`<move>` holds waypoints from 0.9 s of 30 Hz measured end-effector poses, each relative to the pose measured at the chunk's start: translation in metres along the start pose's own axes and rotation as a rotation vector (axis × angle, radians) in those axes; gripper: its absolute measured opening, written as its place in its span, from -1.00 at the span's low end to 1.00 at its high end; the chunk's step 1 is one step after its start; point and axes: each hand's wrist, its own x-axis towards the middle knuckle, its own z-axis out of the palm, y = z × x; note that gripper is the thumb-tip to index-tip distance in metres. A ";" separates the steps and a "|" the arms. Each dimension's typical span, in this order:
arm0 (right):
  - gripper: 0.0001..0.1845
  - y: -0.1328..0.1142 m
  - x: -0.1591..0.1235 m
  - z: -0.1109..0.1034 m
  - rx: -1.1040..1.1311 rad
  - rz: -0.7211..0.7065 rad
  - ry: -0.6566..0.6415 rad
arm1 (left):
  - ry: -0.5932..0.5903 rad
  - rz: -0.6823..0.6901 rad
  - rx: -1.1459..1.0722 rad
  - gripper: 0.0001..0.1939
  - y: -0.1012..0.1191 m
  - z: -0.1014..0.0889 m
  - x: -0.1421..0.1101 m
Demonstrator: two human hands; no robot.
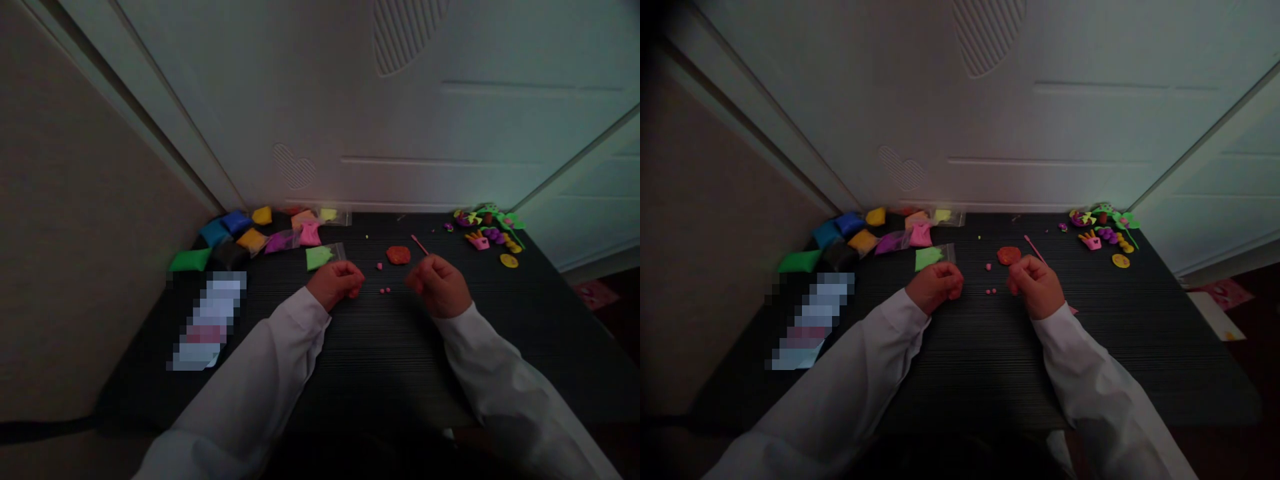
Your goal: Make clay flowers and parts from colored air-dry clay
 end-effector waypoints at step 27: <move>-0.90 -0.009 0.007 0.000 0.076 0.104 0.135 | -0.012 0.109 -0.189 -0.75 0.010 -0.001 -0.003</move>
